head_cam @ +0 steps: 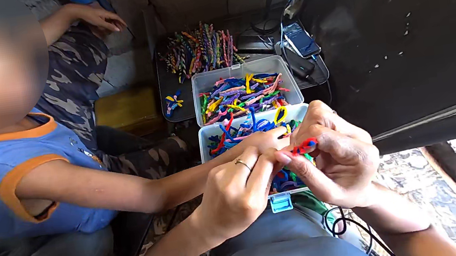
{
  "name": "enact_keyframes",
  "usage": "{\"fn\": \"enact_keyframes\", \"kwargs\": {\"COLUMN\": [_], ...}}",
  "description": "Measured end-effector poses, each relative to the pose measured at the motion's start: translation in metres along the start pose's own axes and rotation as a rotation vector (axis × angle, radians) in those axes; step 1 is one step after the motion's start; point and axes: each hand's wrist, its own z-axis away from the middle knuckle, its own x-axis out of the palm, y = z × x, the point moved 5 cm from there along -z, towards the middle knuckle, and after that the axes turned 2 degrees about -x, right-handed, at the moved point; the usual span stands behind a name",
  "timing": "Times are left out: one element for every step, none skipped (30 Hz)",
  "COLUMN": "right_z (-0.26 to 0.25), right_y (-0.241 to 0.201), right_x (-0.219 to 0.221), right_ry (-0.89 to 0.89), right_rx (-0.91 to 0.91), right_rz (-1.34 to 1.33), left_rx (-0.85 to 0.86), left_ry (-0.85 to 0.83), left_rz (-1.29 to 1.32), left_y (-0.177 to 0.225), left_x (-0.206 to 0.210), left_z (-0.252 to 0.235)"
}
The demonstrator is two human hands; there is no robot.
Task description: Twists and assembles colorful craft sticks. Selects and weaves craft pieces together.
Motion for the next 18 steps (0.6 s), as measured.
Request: {"fn": "enact_keyframes", "kwargs": {"right_z": [0.0, 0.0, -0.001, -0.003, -0.005, -0.007, -0.008, -0.009, -0.01, -0.01, -0.011, -0.011, -0.01, -0.009, -0.008, -0.006, -0.004, -0.002], "right_y": [0.001, 0.001, 0.003, 0.004, 0.005, 0.006, 0.005, 0.004, 0.003, 0.002, 0.002, 0.001, 0.0, 0.0, -0.001, -0.002, -0.002, -0.002], "right_x": [0.0, 0.001, 0.001, 0.001, 0.001, 0.002, 0.004, 0.005, 0.005, 0.004, 0.002, 0.0, -0.001, -0.002, -0.002, -0.001, -0.001, 0.001], "right_ry": [-0.001, -0.016, -0.058, -0.119, -0.184, -0.254, -0.307, -0.337, -0.339, -0.317, -0.278, -0.229, -0.183, -0.145, -0.109, -0.081, -0.056, -0.033], "right_rx": [0.019, 0.046, 0.074, 0.095, 0.103, 0.1, 0.083, 0.058, 0.026, -0.002, -0.025, -0.039, -0.046, -0.048, -0.049, -0.056, -0.062, -0.065], "right_rz": [-0.025, -0.078, -0.152, -0.256, -0.369, -0.467, -0.539, -0.587, -0.611, -0.611, -0.583, -0.538, -0.48, -0.415, -0.343, -0.258, -0.172, -0.112], "left_rx": [-0.042, -0.101, -0.168, -0.229, -0.283, -0.32, -0.338, -0.343, -0.325, -0.297, -0.279, -0.257, -0.228, -0.194, -0.158, -0.119, -0.078, -0.035], "left_ry": [-0.021, -0.067, -0.126, -0.198, -0.276, -0.353, -0.429, -0.492, -0.536, -0.548, -0.528, -0.483, -0.42, -0.353, -0.275, -0.193, -0.112, -0.039], "left_rz": [0.076, 0.236, 0.457, 0.693, 0.917, 1.122, 1.299, 1.434, 1.516, 1.543, 1.52, 1.442, 1.315, 1.148, 0.942, 0.697, 0.438, 0.229], "left_y": [-0.001, -0.003, -0.007, -0.01, -0.013, -0.014, -0.013, -0.012, -0.011, -0.01, -0.01, -0.01, -0.011, -0.011, -0.011, -0.01, -0.007, -0.004], "left_x": [-0.001, -0.002, -0.003, -0.004, -0.003, -0.001, 0.001, 0.004, 0.005, 0.007, 0.007, 0.007, 0.005, 0.002, -0.002, -0.005, -0.006, -0.006], "left_z": [0.0, 0.0, -0.001, -0.001, -0.001, -0.001, -0.001, -0.001, -0.002, -0.003, -0.004, -0.004, -0.005, -0.006, -0.006, -0.005, -0.004, -0.002]}}
